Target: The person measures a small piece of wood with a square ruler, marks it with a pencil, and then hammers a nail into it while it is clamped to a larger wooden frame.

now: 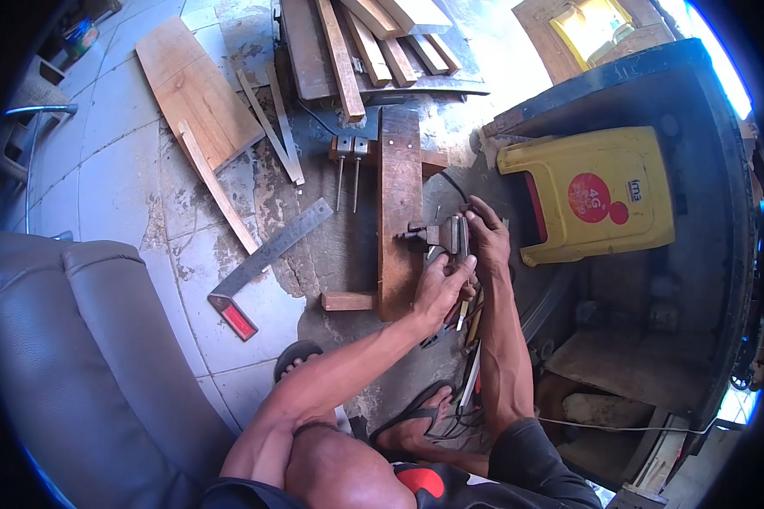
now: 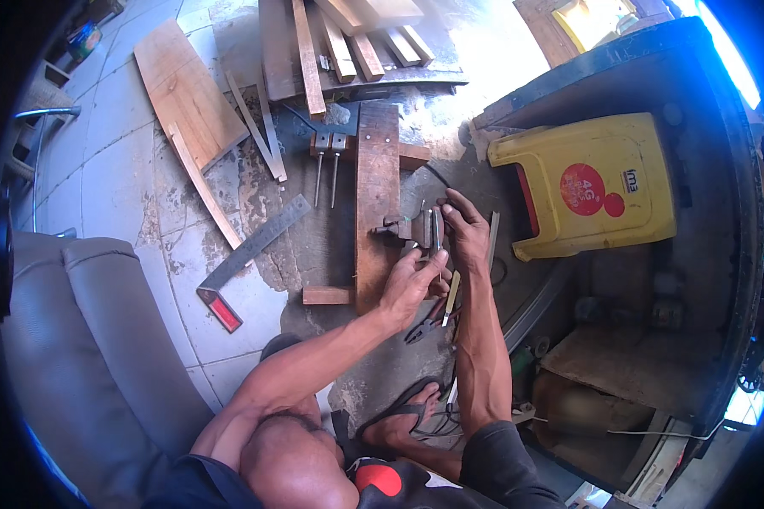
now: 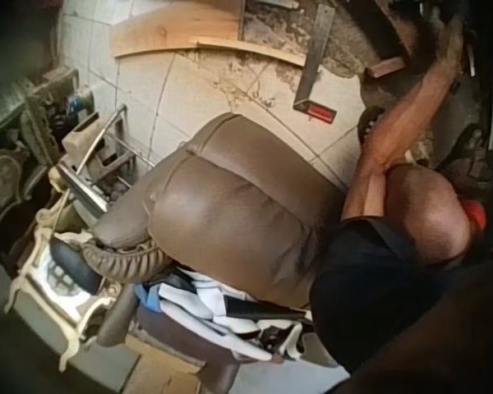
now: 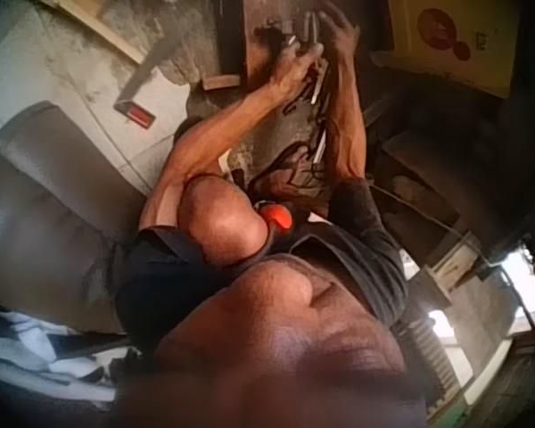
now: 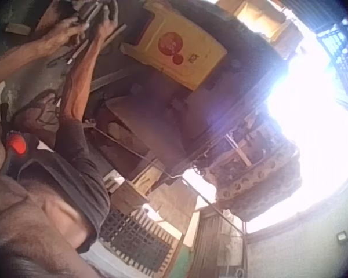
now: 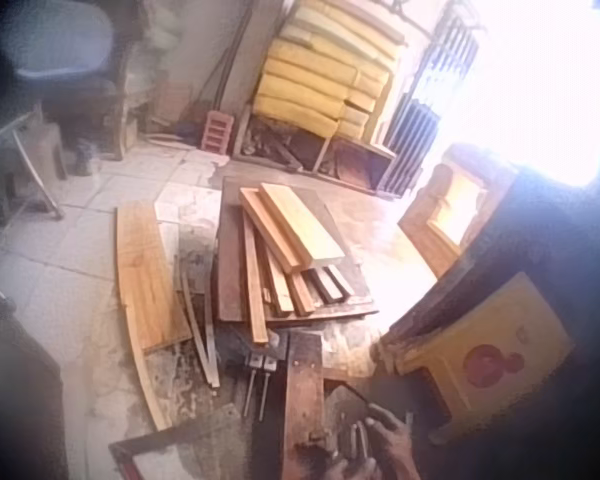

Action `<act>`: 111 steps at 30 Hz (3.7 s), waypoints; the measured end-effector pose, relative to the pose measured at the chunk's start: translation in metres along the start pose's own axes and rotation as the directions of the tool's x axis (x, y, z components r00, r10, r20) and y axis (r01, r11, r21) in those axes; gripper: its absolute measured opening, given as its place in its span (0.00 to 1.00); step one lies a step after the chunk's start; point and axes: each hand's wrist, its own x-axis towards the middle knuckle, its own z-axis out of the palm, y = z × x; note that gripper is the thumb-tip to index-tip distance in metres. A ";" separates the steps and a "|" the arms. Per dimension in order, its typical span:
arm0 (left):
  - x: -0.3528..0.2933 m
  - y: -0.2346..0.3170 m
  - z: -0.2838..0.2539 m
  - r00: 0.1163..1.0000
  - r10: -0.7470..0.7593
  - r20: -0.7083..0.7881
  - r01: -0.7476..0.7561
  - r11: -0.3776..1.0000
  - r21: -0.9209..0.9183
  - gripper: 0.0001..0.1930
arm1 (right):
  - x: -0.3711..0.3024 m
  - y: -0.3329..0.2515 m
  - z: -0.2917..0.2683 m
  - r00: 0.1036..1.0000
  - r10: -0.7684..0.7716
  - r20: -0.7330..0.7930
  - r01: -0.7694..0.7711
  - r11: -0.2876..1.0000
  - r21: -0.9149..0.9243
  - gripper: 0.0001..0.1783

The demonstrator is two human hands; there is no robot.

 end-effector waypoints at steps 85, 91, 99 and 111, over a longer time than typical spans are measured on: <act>-0.156 0.078 -0.121 0.778 0.260 -0.572 -0.024 0.922 0.386 0.11 | -0.173 0.004 -0.002 0.961 -0.209 0.180 0.258 0.914 -0.315 0.15; -0.166 0.084 -0.103 0.755 0.245 -0.609 0.012 0.923 0.386 0.15 | -0.178 0.005 0.003 0.949 -0.232 0.213 0.295 0.892 -0.342 0.14; -0.166 0.083 -0.090 0.777 0.252 -0.577 -0.020 0.926 0.378 0.20 | -0.172 0.013 -0.001 0.954 -0.225 0.195 0.283 0.891 -0.355 0.16; -0.181 0.092 -0.091 0.834 0.196 -0.516 0.049 0.905 0.423 0.25 | -0.159 0.013 0.004 0.951 -0.174 0.258 0.257 0.904 -0.340 0.17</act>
